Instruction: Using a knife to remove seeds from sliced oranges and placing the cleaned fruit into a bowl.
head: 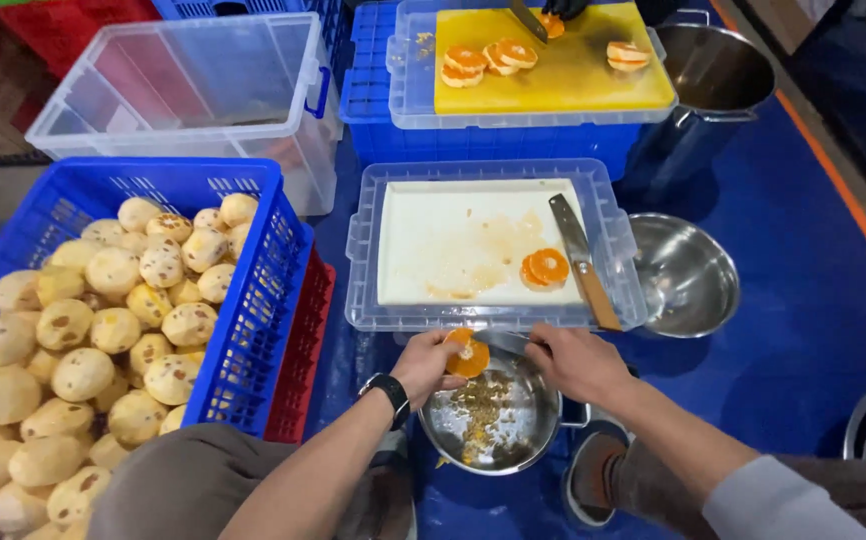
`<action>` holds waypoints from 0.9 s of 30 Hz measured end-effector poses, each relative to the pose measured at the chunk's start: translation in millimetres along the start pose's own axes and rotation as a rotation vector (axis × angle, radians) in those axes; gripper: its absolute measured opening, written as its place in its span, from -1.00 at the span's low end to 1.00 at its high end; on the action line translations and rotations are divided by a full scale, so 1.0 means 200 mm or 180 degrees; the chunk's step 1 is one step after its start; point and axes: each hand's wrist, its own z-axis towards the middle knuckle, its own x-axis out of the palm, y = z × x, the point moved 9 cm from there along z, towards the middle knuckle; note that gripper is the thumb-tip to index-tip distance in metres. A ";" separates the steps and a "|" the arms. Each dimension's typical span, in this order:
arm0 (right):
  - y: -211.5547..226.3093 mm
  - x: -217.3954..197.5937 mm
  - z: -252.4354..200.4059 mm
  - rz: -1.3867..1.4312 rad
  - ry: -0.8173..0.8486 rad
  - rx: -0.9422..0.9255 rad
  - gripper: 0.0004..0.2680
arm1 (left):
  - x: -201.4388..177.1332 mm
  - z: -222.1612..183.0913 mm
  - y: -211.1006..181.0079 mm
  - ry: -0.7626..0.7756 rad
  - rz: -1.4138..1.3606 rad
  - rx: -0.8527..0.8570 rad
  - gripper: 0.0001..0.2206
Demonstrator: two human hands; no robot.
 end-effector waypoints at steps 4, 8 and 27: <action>0.00 0.03 0.01 -0.0189 0.0086 0.0116 -0.79 | 0.01 -0.04 -0.02 0.0033 0.0027 0.0027 -0.64; 0.02 0.02 -0.01 -0.0432 -0.0130 0.0178 -0.82 | 0.02 -0.05 -0.02 -0.0036 0.0125 0.0174 -0.66; -0.04 0.00 0.02 -0.1045 -0.1033 -0.0845 -0.87 | 0.04 -0.02 -0.01 0.0077 0.0003 0.0142 -0.68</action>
